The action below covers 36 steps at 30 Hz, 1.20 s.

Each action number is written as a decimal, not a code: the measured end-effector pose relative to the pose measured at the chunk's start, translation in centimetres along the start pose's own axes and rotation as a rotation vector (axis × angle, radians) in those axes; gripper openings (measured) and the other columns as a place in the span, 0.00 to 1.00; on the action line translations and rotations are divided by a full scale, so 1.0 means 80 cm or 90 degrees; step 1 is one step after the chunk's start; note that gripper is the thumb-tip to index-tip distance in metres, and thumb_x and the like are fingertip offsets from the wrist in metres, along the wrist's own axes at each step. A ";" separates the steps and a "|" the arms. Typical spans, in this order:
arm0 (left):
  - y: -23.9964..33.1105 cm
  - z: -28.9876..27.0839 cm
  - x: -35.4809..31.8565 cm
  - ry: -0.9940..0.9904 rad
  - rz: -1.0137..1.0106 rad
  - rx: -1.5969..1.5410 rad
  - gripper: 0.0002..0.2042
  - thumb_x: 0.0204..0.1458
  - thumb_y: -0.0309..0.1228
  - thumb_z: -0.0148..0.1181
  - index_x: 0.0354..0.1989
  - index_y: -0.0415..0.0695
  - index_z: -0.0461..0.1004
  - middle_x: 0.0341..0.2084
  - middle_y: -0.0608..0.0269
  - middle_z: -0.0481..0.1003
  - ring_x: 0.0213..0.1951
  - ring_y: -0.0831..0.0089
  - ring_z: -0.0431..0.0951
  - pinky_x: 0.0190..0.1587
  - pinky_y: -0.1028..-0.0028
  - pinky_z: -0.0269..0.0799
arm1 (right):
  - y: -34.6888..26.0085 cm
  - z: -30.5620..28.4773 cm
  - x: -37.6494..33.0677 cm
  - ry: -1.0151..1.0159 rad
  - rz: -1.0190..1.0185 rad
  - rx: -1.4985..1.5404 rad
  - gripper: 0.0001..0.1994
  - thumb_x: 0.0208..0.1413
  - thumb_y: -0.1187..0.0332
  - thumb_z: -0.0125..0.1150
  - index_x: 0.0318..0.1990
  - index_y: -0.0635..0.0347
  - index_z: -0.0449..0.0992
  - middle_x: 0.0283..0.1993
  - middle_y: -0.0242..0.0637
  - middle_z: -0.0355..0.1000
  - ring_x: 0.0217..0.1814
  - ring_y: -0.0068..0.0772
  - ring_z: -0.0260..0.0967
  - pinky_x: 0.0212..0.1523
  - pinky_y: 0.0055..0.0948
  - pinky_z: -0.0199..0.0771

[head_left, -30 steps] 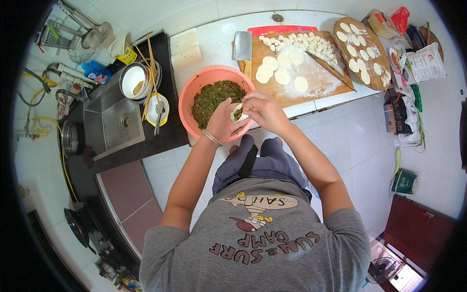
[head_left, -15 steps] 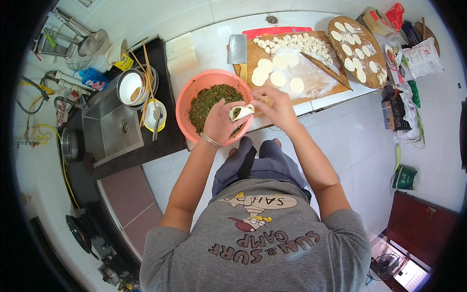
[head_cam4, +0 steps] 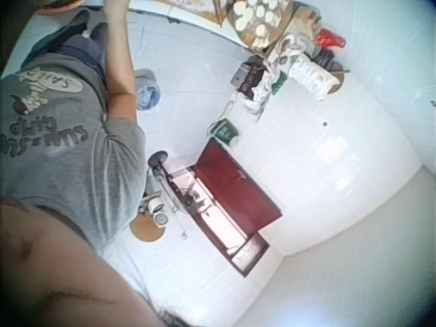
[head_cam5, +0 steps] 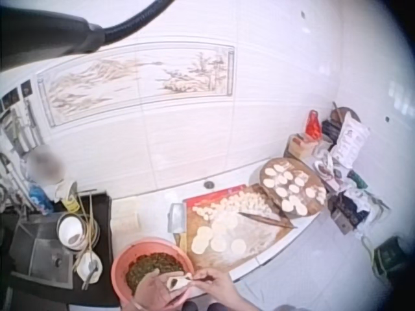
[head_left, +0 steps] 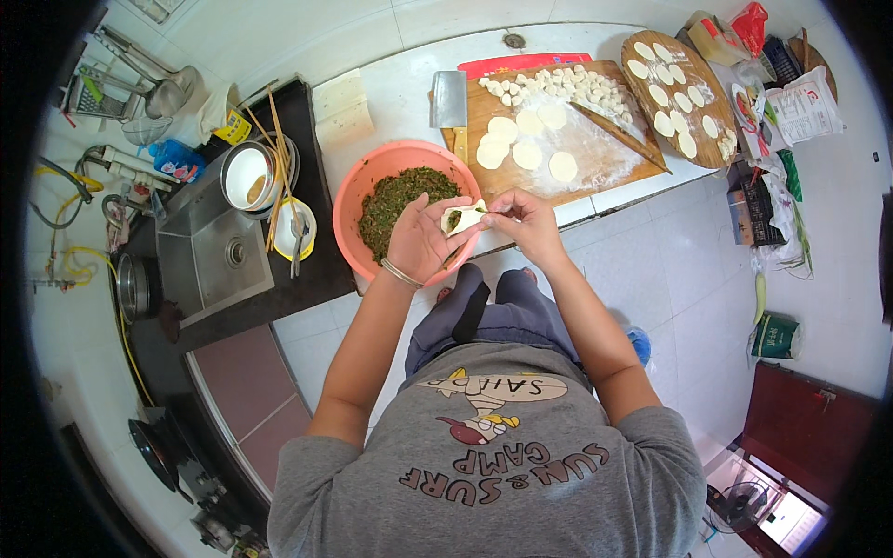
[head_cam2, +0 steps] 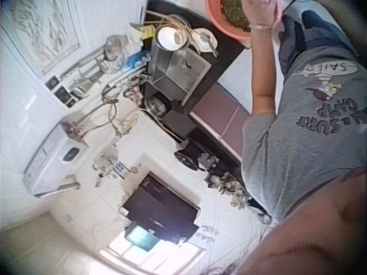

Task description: The person fills round dough wrappers with a green vegetable mixture using a spoon, then folds and pleats the edges to seal them into dumplings. The finished dumplings are placed on a wooden board next to the workspace.

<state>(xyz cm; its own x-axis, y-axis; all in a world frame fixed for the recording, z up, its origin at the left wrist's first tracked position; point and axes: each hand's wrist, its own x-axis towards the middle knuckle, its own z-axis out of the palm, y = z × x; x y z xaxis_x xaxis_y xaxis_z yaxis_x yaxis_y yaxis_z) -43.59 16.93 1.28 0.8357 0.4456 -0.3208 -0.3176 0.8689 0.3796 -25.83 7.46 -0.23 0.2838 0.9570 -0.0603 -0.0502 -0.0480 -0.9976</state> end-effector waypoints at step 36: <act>-0.069 0.086 0.070 -0.037 -0.085 0.161 0.24 0.63 0.42 0.34 0.51 0.28 0.60 0.49 0.47 0.66 0.55 0.58 0.68 0.60 0.58 0.63 | -0.043 -0.092 -0.063 0.209 -0.068 -0.322 0.06 0.45 0.73 0.66 0.32 0.64 0.79 0.25 0.38 0.73 0.25 0.29 0.69 0.28 0.26 0.68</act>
<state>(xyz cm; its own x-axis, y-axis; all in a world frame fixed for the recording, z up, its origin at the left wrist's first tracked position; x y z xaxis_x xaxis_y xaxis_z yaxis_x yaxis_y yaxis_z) -34.08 13.13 3.37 0.8892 0.3110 -0.3355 -0.0867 0.8347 0.5438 -20.03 0.67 3.23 0.5470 0.8294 0.1136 0.4324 -0.1637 -0.8867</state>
